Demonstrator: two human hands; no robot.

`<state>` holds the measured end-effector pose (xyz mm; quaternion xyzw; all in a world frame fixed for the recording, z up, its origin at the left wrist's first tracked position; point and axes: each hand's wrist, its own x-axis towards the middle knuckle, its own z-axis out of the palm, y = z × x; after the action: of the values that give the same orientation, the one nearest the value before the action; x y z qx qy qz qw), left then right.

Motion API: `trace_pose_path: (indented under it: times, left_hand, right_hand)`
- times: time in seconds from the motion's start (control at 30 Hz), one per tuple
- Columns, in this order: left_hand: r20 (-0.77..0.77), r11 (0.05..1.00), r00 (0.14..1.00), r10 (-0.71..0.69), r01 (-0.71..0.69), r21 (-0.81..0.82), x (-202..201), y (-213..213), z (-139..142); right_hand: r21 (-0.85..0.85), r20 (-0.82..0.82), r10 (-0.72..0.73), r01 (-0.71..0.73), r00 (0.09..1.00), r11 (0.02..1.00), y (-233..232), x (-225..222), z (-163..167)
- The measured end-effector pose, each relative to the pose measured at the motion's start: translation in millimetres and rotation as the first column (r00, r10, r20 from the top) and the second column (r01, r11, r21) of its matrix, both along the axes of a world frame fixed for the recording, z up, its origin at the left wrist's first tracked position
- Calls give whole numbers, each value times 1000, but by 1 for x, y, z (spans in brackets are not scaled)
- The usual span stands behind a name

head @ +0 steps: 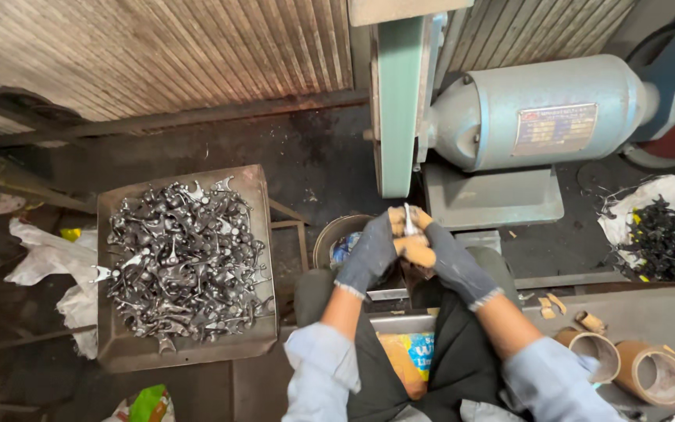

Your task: The person sits at a belt grinder and grinds small metal castings one at a time, holding each piece against the moving belt with both hands until sparks fly, then places the finished piece in a tray of similar parts and picks up the next one.

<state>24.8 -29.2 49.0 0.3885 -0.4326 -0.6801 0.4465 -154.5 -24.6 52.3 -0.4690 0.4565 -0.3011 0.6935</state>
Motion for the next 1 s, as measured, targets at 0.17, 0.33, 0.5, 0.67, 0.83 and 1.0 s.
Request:
trace_pose_path:
  times: [0.17, 0.33, 0.5, 0.67, 0.83, 1.0]
  left_hand:
    - [-293, 927, 944, 149, -30, 374, -4, -27, -40]
    - [-38, 999, 999, 29, -28, 33, 5, -23, -37]
    - [562, 795, 781, 272, 147, -589, 12, 16, 9]
    - [575, 774, 685, 448, 25, -632, -9, 59, 33]
    - [504, 683, 714, 487, 48, -729, -13, 69, 46]
    - [293, 979, 956, 20, 40, -198, 4, 31, 36]
  right_hand:
    - [-26, 170, -155, 161, 973, 987, -22, 31, -38]
    - [-9, 111, -171, 173, 979, 985, -32, 32, -20]
    - [-454, -133, -58, -9, 989, 891, 11, 4, 39]
    - [33, -30, -84, 85, 996, 996, 41, 9, 40]
    - [332, 260, -90, -1, 961, 943, 42, -6, 39]
    - [-86, 248, 235, -220, 940, 972, 13, -12, 44]
